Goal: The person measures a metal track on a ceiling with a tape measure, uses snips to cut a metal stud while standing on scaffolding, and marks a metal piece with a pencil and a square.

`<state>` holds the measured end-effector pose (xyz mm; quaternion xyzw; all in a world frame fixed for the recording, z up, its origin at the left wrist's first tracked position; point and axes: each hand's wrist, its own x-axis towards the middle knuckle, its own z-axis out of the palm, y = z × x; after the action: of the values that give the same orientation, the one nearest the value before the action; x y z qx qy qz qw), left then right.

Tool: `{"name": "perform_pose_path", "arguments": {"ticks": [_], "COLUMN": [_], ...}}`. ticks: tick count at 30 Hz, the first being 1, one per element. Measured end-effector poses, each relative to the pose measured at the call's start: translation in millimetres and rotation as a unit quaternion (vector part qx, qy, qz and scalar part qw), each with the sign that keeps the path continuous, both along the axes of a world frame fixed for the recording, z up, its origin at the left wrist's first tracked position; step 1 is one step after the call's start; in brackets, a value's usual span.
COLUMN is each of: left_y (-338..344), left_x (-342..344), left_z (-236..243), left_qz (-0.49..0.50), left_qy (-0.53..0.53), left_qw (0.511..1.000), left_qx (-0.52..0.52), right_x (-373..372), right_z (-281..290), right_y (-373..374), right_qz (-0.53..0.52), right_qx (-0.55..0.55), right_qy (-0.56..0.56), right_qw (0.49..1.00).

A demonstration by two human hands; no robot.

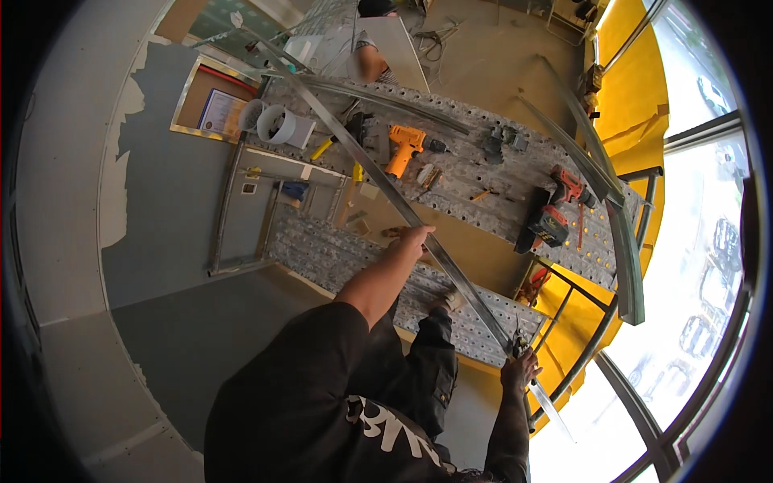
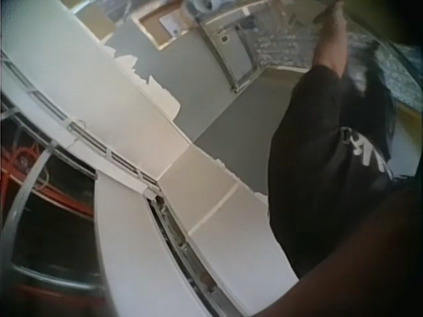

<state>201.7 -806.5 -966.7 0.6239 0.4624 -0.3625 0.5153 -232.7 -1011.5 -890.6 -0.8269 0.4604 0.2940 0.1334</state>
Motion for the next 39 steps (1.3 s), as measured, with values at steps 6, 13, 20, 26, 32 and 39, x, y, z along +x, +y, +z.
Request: {"name": "perform_pose_path", "arguments": {"ticks": [6,13,20,26,32,39], "left_y": [8,13,9,14,42,91], "left_x": [3,5,2,-5,-20,-40], "left_z": [-38,-68,-55,-71,-52,-49], "left_qz": [-0.023,0.021,0.007,0.014,-0.012,-0.001], "left_qy": [0.019,0.022,0.034,0.013,-0.032,-0.01], "left_qw": [0.999,0.999,0.997,0.998,0.983,0.953], "left_qx": [-0.028,-0.028,-0.073,-0.057,-0.18,-0.303], "right_x": [8,12,10,23,91,270], "right_z": [-22,-31,-15,9,2,-45], "right_y": [-1,-7,8,35,49,20], "right_qz": [0.01,0.024,0.005,0.014,0.021,0.028], "right_qx": [0.014,0.011,0.014,-0.004,0.084,0.086], "right_qy": [0.031,0.03,0.001,-0.143,-0.215,-0.361], "right_qw": [0.999,0.999,1.0,0.99,0.973,0.928]}}
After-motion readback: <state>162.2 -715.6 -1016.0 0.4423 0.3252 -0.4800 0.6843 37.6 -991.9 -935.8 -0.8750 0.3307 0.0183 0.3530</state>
